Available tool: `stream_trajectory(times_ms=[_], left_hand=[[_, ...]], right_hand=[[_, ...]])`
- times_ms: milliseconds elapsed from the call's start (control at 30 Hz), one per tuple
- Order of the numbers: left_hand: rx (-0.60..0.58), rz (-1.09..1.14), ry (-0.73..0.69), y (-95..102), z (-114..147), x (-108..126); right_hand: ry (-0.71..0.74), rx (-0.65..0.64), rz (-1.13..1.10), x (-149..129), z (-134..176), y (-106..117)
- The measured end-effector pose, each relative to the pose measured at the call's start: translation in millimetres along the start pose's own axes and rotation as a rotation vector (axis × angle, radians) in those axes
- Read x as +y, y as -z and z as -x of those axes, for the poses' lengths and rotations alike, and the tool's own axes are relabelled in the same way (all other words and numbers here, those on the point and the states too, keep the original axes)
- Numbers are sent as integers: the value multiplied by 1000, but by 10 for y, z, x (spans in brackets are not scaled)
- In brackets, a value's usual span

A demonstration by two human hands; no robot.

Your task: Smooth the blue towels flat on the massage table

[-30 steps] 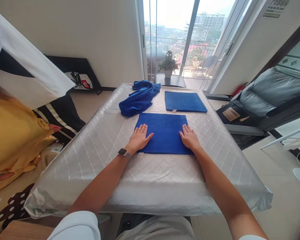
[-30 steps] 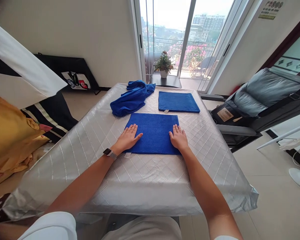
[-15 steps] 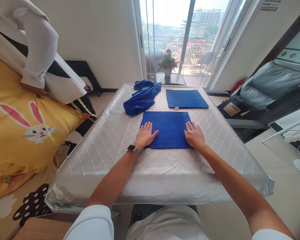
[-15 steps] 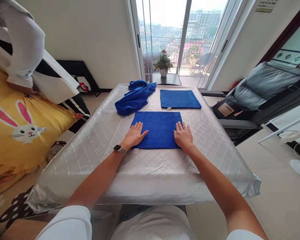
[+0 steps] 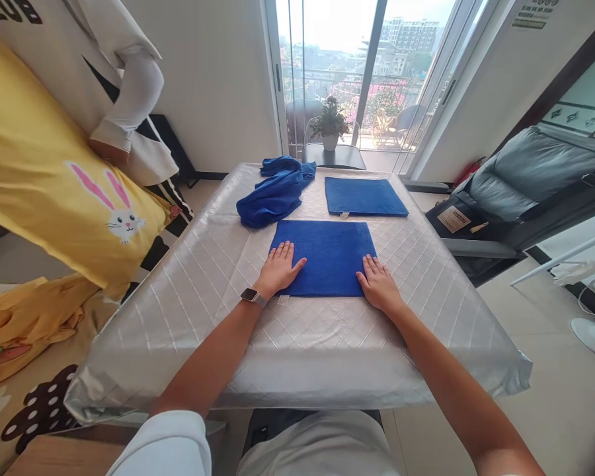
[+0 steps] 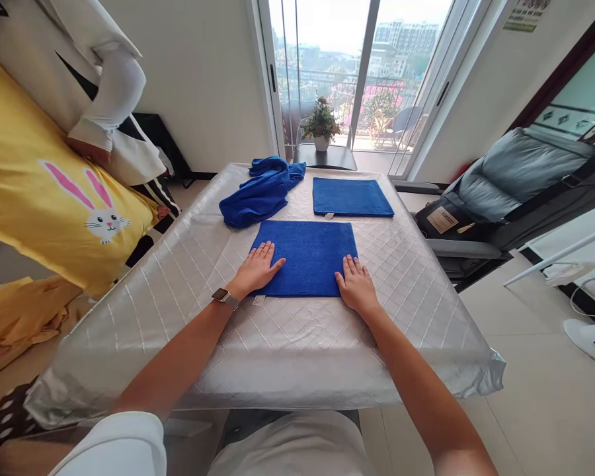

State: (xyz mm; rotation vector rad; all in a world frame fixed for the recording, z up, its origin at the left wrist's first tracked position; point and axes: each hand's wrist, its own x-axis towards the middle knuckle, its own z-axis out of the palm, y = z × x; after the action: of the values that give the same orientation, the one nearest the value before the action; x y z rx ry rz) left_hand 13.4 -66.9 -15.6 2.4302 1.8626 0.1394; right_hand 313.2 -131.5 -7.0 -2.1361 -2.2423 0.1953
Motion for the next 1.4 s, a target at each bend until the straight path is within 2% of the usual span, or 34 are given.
stream_trajectory(times_ms=[133,233,333,467,567,667,800,967,1067,1167,1267,1400], left_hand=[[7,-9,2,43,-5,16],[71,1,-30,106,-2,155],[104,32,-197,145,22,511],[78,64,-456,73,20,1207],[74,115,-520,-35,-43,1615],[65,162,-507,-107,-80,1741],[54,143,-464,-115,12,1501],[14,77,-360,-29,259,866],[-11,39,-231,19,419,458],[-12,5,-96,37,559,164],[-1,-16,-42,35,638,53],[-7,-22,-37,35,659,81]], right_hand=[[7,22,14,1,10,-18],[9,29,17,-3,13,-25],[8,39,17,-11,13,-26],[18,42,51,-10,26,-20],[36,20,93,-1,50,2],[52,12,106,-1,70,28],[44,41,75,-21,66,31],[18,42,18,-31,42,18],[15,37,6,-27,36,18],[14,41,10,-23,33,11],[17,51,14,-20,32,-2],[13,54,18,-14,23,-12]])
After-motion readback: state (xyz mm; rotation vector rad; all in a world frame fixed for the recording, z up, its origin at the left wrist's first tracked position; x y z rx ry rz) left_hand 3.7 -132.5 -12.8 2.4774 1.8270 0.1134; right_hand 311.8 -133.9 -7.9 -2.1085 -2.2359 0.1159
